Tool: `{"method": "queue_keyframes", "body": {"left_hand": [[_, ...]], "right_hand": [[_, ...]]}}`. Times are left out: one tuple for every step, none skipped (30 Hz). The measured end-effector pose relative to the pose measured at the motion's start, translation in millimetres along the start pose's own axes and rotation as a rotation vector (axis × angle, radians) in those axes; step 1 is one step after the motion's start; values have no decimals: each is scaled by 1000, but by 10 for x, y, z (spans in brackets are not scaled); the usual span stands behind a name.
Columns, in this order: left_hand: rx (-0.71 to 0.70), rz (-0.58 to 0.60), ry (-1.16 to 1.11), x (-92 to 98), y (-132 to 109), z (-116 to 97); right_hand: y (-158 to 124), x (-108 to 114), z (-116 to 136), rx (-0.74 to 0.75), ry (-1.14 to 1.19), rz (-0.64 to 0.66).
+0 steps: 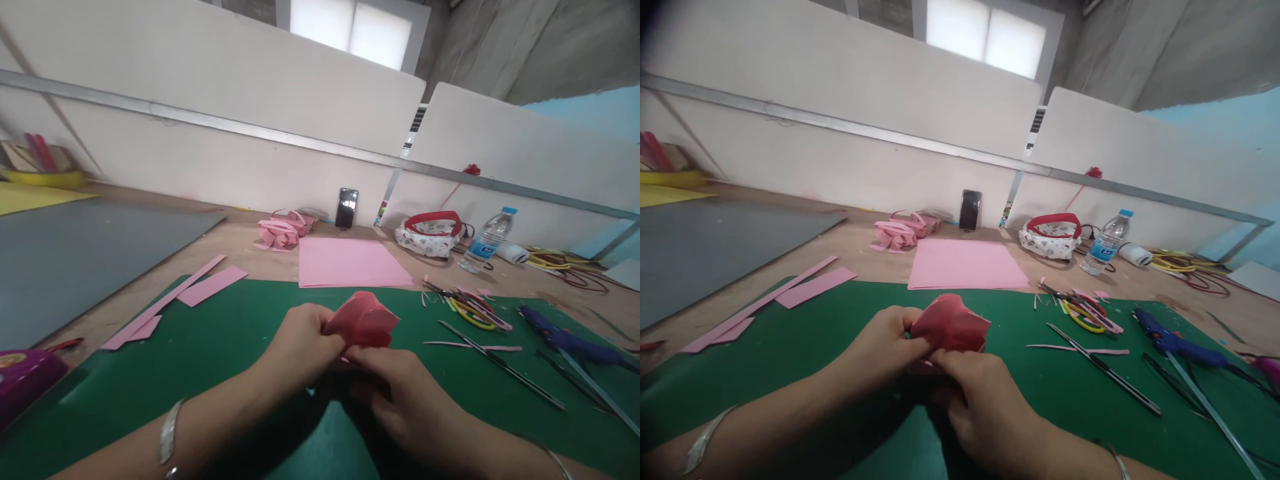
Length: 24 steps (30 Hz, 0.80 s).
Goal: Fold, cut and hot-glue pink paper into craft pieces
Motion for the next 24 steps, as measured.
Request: {"method": "queue_keyframes", "body": {"left_hand": [[-11,7,7,-4,-12,-13],[-19,14,14,-9,-24,-25],[-24,24,18,-17,-37,-34],[-25,35,23,-27,-50,-40],[-24,47,28,-38,-61,-42],[-21,56,35,-48,-72,-40],[-17,64,43,-58,-82,-34],[-13,69,51,-67,-92,-24],[-10,74,59,-76,-100,-14],[-9,75,65,-83,-107,-6],[-9,74,71,-89,-113,0],[-11,69,78,-93,-118,2],[-16,63,86,-95,-123,-3],[-24,52,99,-94,-127,-13],[-38,43,113,-92,-132,-31],[-54,36,131,-90,-138,-52],[-71,33,148,-90,-145,-76],[-87,34,163,-89,-151,-100],[-102,36,176,-85,-157,-123],[-120,41,187,-79,-163,-148],[-135,47,200,-68,-167,-171],[-140,44,226,-46,-171,-188],[-128,29,277,-9,-175,-198],[-108,11,369,34,-185,-205]], "right_hand": [[10,-7,-1,-36,73,7],[18,-13,-9,-71,130,7],[23,-18,-27,-108,176,3],[24,-23,-47,-140,211,0],[21,-24,-62,-163,229,-3],[16,-23,-66,-171,224,1],[8,-15,-56,-160,188,7],[-1,6,-32,-131,122,6],[-14,32,-3,-98,33,2],[-28,58,23,-70,-68,0],[-42,77,40,-52,-168,3],[-52,89,46,-46,-260,11],[-57,89,39,-51,-333,27],[-56,74,23,-61,-386,54],[-49,48,1,-74,-426,85],[-36,26,-25,-90,-456,103],[-21,5,-50,-105,-476,113],[-5,-10,-68,-113,-487,112],[9,-21,-76,-108,-483,105],[18,-21,-74,-93,-467,88],[22,-8,-64,-72,-443,63],[18,14,-54,-55,-416,40],[9,45,-44,-41,-395,16],[-2,84,-33,-30,-387,-13]]}}
Point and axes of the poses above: each hand's wrist, its own y-axis towards the middle knuckle, its own x-axis out of the back of the hand, z = x × y, the point moved 7 cm from there along y, towards the middle knuckle, and after that the axes turned 15 degrees about y, right-handed, at the moved point
